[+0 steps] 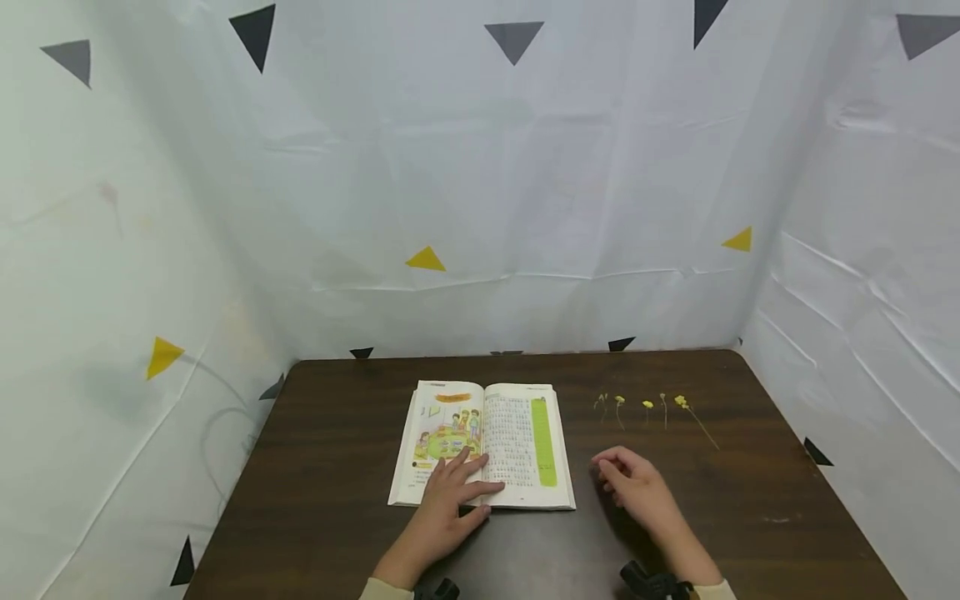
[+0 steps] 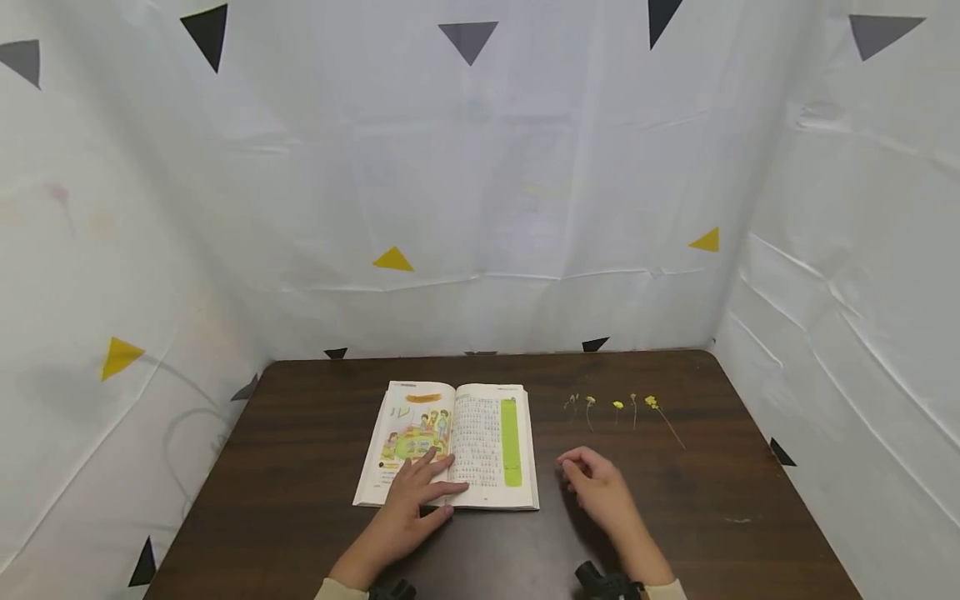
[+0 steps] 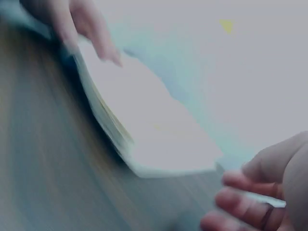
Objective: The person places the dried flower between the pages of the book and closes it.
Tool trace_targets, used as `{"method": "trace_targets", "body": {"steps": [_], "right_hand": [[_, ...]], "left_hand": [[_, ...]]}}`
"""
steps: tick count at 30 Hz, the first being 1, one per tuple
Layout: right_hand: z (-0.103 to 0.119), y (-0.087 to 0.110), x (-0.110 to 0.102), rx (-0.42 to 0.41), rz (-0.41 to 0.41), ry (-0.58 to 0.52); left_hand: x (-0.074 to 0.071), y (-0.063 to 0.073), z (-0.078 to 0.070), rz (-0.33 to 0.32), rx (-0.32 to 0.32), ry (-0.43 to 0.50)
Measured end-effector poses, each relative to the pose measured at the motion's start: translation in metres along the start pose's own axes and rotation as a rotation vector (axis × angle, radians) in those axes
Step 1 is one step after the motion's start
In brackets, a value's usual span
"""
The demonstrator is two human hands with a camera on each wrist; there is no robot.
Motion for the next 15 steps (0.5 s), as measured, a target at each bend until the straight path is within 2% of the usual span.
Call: {"method": "trace_targets", "body": {"steps": [6, 8, 10, 13, 15], "right_hand": [[-0.025, -0.006, -0.065, 0.108, -0.013, 0.050], [-0.031, -0.005, -0.084, 0.129, -0.048, 0.071], [-0.033, -0.005, -0.104, 0.120, -0.123, 0.170], [-0.030, -0.009, -0.134, 0.101, -0.258, 0.379], [-0.028, -0.014, -0.152, 0.083, -0.315, 0.509]], "left_hand": [[-0.001, -0.001, 0.001, 0.007, -0.015, 0.002], [-0.001, -0.001, 0.001, 0.010, -0.010, 0.004], [0.000, -0.001, 0.001, 0.009, -0.010, 0.002], [0.000, -0.001, 0.000, -0.002, -0.014, -0.001], [0.001, 0.000, -0.001, -0.007, -0.021, 0.005]]}}
Point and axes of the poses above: each hand's wrist, its own y-axis away from the middle knuckle, its own x-axis out of the palm, z = x × y, the point moved 5 cm from there along -y, towards the middle knuckle, and after that the axes turned 9 degrees about x, right-handed, at the moved point
